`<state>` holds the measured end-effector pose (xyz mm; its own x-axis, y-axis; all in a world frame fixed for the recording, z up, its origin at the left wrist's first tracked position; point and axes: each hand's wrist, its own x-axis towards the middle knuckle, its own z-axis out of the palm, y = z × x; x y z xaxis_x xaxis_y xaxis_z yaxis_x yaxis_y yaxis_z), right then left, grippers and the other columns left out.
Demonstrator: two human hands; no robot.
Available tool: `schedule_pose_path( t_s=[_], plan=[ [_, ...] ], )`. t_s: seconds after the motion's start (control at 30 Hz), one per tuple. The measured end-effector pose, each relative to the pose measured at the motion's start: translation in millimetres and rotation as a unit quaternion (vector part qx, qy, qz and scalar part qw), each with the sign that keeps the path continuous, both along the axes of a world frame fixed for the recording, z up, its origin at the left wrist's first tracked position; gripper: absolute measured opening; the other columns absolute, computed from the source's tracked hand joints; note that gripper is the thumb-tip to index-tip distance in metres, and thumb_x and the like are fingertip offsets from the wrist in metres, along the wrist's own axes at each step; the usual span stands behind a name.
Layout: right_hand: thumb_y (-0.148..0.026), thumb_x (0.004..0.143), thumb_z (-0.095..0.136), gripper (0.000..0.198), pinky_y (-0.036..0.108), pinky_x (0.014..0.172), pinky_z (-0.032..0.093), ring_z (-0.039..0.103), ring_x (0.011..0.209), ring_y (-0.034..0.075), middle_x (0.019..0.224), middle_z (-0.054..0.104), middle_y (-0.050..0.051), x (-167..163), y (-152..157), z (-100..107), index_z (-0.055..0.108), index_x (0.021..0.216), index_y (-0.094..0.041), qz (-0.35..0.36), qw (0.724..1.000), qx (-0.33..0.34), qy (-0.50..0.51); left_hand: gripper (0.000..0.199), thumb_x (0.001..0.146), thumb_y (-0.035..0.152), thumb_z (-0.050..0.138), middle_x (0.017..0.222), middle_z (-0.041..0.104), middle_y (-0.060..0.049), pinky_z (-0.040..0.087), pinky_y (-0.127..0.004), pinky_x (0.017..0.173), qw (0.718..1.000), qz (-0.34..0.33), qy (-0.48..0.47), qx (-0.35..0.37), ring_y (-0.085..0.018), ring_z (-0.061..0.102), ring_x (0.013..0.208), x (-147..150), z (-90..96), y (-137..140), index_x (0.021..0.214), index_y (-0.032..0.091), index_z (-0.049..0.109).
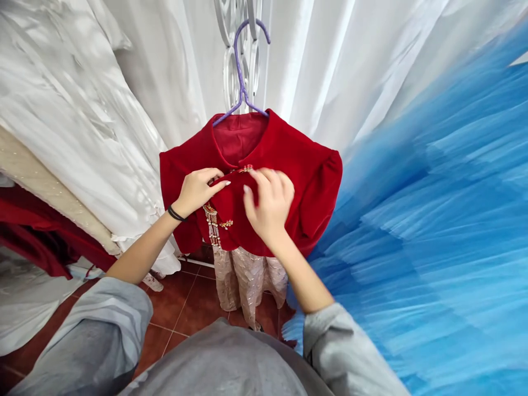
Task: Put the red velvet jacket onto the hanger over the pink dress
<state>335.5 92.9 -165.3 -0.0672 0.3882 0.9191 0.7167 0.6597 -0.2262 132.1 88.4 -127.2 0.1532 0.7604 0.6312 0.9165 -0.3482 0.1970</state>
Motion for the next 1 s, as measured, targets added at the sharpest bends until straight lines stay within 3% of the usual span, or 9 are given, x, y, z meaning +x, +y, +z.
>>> schedule_pose_path(
  t_s=[0.13, 0.27, 0.43, 0.5, 0.6, 0.7, 0.8, 0.9, 1.0],
  plan=[
    [-0.026, 0.091, 0.047, 0.022, 0.057, 0.105, 0.03, 0.05, 0.105, 0.028, 0.088, 0.064, 0.01, -33.4, 28.4, 84.4, 0.066, 0.095, -0.015, 0.046, 0.979, -0.047, -0.194, 0.021, 0.092, 0.037, 0.06, 0.094, 0.073, -0.005, 0.041, -0.029, 0.066, 0.999, 0.023, 0.036, 0.007, -0.021, 0.067, 0.085, 1.5, 0.7, -3.7, 0.097, 0.019, 0.068],
    [-0.022, 0.094, 0.04, 0.029, 0.055, 0.1, 0.034, 0.052, 0.104, 0.028, 0.086, 0.064, 0.01, -41.1, 44.7, 114.5, 0.067, 0.085, -0.015, 0.059, 0.971, -0.01, -0.23, 0.023, 0.093, 0.039, 0.058, 0.089, 0.072, -0.005, 0.039, -0.029, 0.063, 0.997, 0.043, 0.046, 0.046, -0.02, 0.066, 0.08, 6.6, 9.9, -11.0, 0.098, 0.019, 0.067],
    [-0.022, 0.091, 0.046, 0.025, 0.05, 0.098, 0.039, 0.057, 0.097, 0.026, 0.084, 0.067, 0.011, -30.2, 52.2, 108.1, 0.07, 0.088, -0.014, 0.063, 0.946, -0.051, -0.313, 0.021, 0.088, 0.041, 0.064, 0.081, 0.07, -0.002, 0.034, -0.028, 0.056, 0.995, 0.077, 0.044, 0.038, -0.019, 0.064, 0.074, 5.8, 14.3, -10.4, 0.085, 0.02, 0.066],
    [-0.024, 0.092, 0.045, 0.028, 0.052, 0.105, 0.035, 0.057, 0.105, 0.027, 0.098, 0.069, 0.012, -22.5, 40.6, 97.0, 0.07, 0.101, -0.016, 0.046, 0.956, -0.041, -0.288, 0.027, 0.089, 0.046, 0.062, 0.081, 0.068, -0.002, 0.036, -0.028, 0.057, 0.998, 0.052, 0.021, 0.043, -0.018, 0.063, 0.073, 0.4, 6.4, -8.9, 0.086, 0.02, 0.066],
    [-0.037, 0.092, 0.047, 0.045, 0.058, 0.115, 0.023, 0.04, 0.134, 0.032, 0.141, 0.052, 0.014, -13.4, 12.7, 61.9, 0.055, 0.133, -0.021, -0.019, 0.979, 0.001, -0.202, 0.035, 0.095, 0.049, 0.048, 0.09, 0.067, -0.007, 0.046, -0.029, 0.073, 0.986, 0.039, -0.065, 0.147, -0.019, 0.063, 0.084, -4.2, -22.3, -9.5, 0.097, 0.018, 0.066],
    [-0.048, 0.085, 0.055, 0.077, 0.07, 0.112, 0.016, 0.015, 0.147, 0.043, 0.159, 0.022, 0.023, 0.4, 2.5, 9.8, 0.032, 0.15, -0.013, -0.108, 0.981, -0.026, -0.158, 0.049, 0.089, 0.051, 0.054, 0.119, 0.061, -0.021, 0.039, -0.045, 0.102, 0.944, 0.159, -0.131, 0.259, -0.031, 0.055, 0.116, -0.7, -64.7, -11.4, 0.116, 0.01, 0.061],
    [-0.039, 0.083, 0.056, 0.083, 0.076, 0.107, 0.014, 0.013, 0.147, 0.047, 0.158, 0.017, 0.03, 42.5, 24.6, -18.8, 0.025, 0.152, -0.005, -0.197, 0.972, -0.08, -0.099, 0.086, 0.072, 0.054, 0.073, 0.144, 0.04, -0.033, 0.026, -0.059, 0.109, 0.925, 0.27, -0.15, 0.22, -0.045, 0.035, 0.135, -7.7, -91.5, -12.9, 0.135, 0.002, 0.047],
    [-0.02, 0.084, 0.045, 0.066, 0.069, 0.113, 0.013, 0.027, 0.145, 0.038, 0.153, 0.039, 0.022, 109.1, 64.1, 3.6, 0.038, 0.149, -0.011, -0.225, 0.969, -0.095, -0.022, 0.057, 0.081, 0.035, 0.068, 0.141, 0.049, -0.023, 0.021, -0.06, 0.111, 0.928, 0.274, -0.155, 0.198, -0.042, 0.038, 0.134, -47.1, -73.8, -12.6, 0.132, 0.013, 0.056],
    [-0.012, 0.087, 0.042, 0.048, 0.06, 0.118, 0.015, 0.036, 0.141, 0.032, 0.138, 0.058, 0.017, 153.2, 101.3, 51.7, 0.061, 0.13, -0.013, -0.171, 0.98, -0.096, 0.024, 0.032, 0.084, 0.013, 0.056, 0.126, 0.061, -0.015, 0.022, -0.054, 0.114, 0.922, 0.218, -0.202, 0.249, -0.034, 0.046, 0.126, -101.0, -20.5, -5.2, 0.112, 0.017, 0.069]
  ],
)
